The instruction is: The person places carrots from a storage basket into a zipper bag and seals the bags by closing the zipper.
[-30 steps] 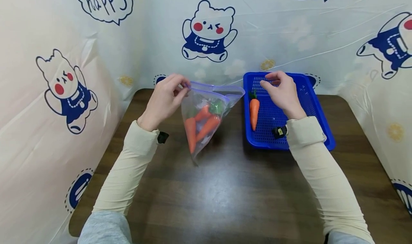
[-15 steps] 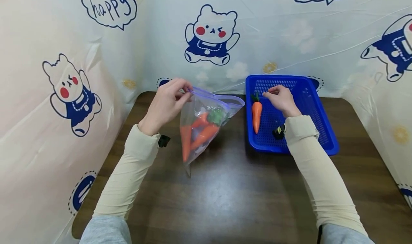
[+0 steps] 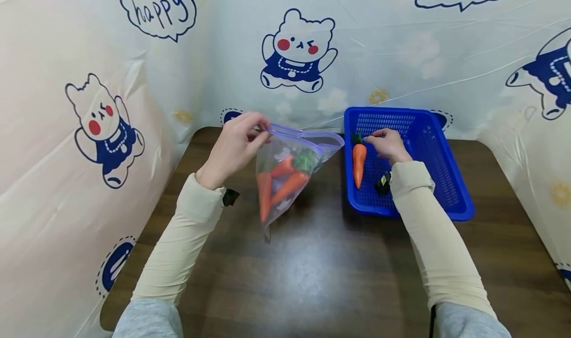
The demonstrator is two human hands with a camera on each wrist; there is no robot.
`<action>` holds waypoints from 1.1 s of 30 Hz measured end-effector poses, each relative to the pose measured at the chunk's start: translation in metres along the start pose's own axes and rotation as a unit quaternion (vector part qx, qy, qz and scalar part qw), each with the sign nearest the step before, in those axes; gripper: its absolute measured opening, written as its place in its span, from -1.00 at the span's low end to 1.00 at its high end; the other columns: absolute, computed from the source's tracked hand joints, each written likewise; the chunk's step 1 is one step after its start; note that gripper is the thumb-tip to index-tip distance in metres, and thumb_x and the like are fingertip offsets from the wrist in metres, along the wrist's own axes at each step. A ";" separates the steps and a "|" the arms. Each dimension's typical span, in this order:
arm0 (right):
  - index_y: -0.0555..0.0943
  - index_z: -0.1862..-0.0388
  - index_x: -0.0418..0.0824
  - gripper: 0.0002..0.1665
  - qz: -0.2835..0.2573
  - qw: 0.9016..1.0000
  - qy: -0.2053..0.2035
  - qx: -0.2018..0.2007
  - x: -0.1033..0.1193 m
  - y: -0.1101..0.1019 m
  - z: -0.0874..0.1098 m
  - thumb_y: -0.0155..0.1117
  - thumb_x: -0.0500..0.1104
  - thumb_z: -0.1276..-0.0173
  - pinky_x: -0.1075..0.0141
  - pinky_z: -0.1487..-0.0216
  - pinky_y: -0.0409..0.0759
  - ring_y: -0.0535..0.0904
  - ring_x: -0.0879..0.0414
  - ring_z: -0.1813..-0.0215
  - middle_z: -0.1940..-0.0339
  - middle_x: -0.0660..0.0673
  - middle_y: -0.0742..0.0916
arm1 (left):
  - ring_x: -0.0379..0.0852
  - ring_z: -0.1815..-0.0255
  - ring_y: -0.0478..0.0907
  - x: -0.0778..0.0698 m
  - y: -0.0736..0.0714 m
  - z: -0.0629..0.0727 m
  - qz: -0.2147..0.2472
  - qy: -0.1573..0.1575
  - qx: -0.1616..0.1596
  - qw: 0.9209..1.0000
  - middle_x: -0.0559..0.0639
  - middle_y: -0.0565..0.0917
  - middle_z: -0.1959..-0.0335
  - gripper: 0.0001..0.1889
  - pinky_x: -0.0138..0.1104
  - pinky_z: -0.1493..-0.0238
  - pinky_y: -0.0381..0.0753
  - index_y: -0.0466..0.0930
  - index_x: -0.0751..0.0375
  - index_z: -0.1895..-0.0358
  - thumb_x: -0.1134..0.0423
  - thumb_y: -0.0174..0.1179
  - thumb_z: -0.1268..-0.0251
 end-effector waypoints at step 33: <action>0.30 -0.32 -0.50 -0.26 0.261 0.964 -0.035 0.050 -0.031 0.041 -0.050 0.16 -0.07 -0.29 -0.08 -0.26 0.40 0.45 -0.31 -0.18 -0.20 -0.49 0.51 | -0.13 0.35 0.65 0.006 0.001 0.008 -0.006 -0.012 0.016 1.000 0.08 0.61 0.33 -0.96 -0.32 0.24 0.69 0.58 0.32 0.25 0.46 0.18 -0.27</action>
Point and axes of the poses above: each hand's wrist, its own z-axis away from the middle knuckle, its own y-axis out of the palm, x = y × z, the point moved 4 cm from there along -z, towards the middle knuckle
